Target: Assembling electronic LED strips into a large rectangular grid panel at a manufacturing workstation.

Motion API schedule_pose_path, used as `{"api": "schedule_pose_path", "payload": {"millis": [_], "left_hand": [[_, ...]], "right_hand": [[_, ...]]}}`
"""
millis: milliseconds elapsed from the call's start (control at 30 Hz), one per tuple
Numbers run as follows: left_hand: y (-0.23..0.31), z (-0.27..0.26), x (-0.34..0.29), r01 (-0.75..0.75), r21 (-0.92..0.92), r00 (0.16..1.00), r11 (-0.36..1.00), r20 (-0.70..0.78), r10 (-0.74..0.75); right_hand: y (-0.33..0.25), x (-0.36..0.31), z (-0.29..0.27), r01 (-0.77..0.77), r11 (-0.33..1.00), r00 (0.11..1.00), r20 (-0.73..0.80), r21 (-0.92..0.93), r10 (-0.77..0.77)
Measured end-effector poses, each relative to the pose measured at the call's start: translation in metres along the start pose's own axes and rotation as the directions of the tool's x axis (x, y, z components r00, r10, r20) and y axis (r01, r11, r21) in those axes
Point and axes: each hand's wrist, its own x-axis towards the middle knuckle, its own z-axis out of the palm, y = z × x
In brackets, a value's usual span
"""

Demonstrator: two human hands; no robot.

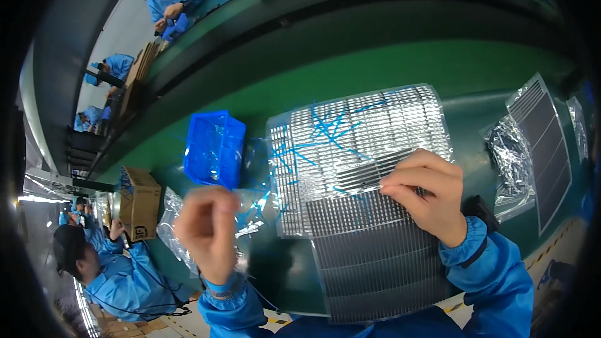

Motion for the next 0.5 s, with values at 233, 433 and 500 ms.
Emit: {"api": "schedule_pose_path", "payload": {"millis": [233,433,500], "left_hand": [[-0.03,-0.036,0.03,-0.168,0.871,0.986,0.461,0.15,0.076],[-0.031,-0.042,0.039,-0.136,0.677,0.986,0.723,0.021,0.166],[-0.029,-0.041,0.038,-0.135,0.671,0.974,0.729,-0.043,0.22]], "right_hand": [[-0.003,0.003,0.003,-0.084,0.996,0.996,0.043,0.021,0.083],[-0.001,0.003,0.008,-0.094,0.995,0.993,0.069,0.027,0.092],[0.001,0.002,0.011,-0.097,0.994,0.992,0.082,0.041,0.094]]}}
